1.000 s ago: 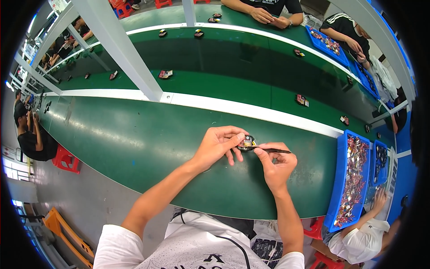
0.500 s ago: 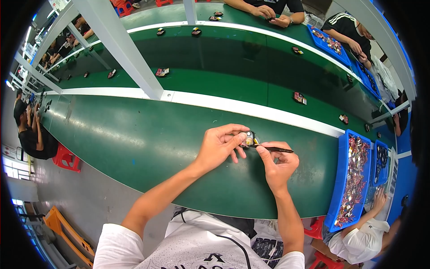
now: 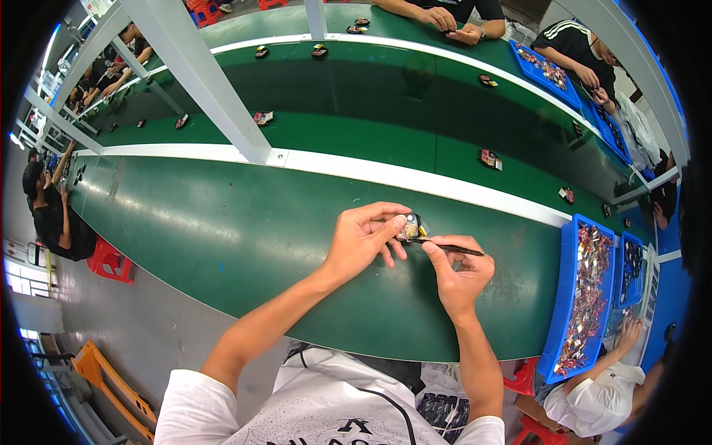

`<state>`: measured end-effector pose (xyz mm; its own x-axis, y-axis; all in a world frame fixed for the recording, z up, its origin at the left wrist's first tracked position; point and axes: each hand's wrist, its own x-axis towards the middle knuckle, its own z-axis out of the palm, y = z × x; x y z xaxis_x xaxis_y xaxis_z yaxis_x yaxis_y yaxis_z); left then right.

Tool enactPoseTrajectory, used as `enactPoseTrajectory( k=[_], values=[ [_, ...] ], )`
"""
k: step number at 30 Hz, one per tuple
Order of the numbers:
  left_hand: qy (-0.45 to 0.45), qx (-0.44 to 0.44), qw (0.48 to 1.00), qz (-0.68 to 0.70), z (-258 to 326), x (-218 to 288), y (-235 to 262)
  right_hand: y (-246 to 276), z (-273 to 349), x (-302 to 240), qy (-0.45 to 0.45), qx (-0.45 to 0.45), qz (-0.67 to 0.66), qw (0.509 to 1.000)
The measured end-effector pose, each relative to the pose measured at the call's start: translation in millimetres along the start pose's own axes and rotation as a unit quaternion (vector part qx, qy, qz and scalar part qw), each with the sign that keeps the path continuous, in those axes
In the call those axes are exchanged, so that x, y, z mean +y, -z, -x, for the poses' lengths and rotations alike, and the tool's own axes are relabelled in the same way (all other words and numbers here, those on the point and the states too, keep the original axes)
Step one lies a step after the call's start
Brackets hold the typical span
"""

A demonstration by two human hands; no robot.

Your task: The recorder uses tweezers to assemble small electronic or mechanical components on a factory production line.

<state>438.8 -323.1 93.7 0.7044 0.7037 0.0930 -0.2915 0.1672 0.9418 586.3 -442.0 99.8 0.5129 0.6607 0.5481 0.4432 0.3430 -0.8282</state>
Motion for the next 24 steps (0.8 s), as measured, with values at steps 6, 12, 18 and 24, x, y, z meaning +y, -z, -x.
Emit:
enactPoseTrajectory(
  k=[6,12,18,24],
  values=[
    [-0.009,0.016,1.000,-0.007,1,-1,-5,5,-2,1,-0.011,-0.008,-0.001,1.000],
    [-0.003,0.025,0.999,-0.029,-2,-3,-10,13,-6,4,-0.022,-0.017,-0.027,0.999],
    [-0.004,0.025,0.999,-0.039,-4,-3,-12,17,-7,2,0.007,-0.045,0.008,0.999],
    [0.003,0.015,0.999,-0.046,-3,-2,-16,20,-6,3,0.021,-0.053,0.013,0.998]
  ],
)
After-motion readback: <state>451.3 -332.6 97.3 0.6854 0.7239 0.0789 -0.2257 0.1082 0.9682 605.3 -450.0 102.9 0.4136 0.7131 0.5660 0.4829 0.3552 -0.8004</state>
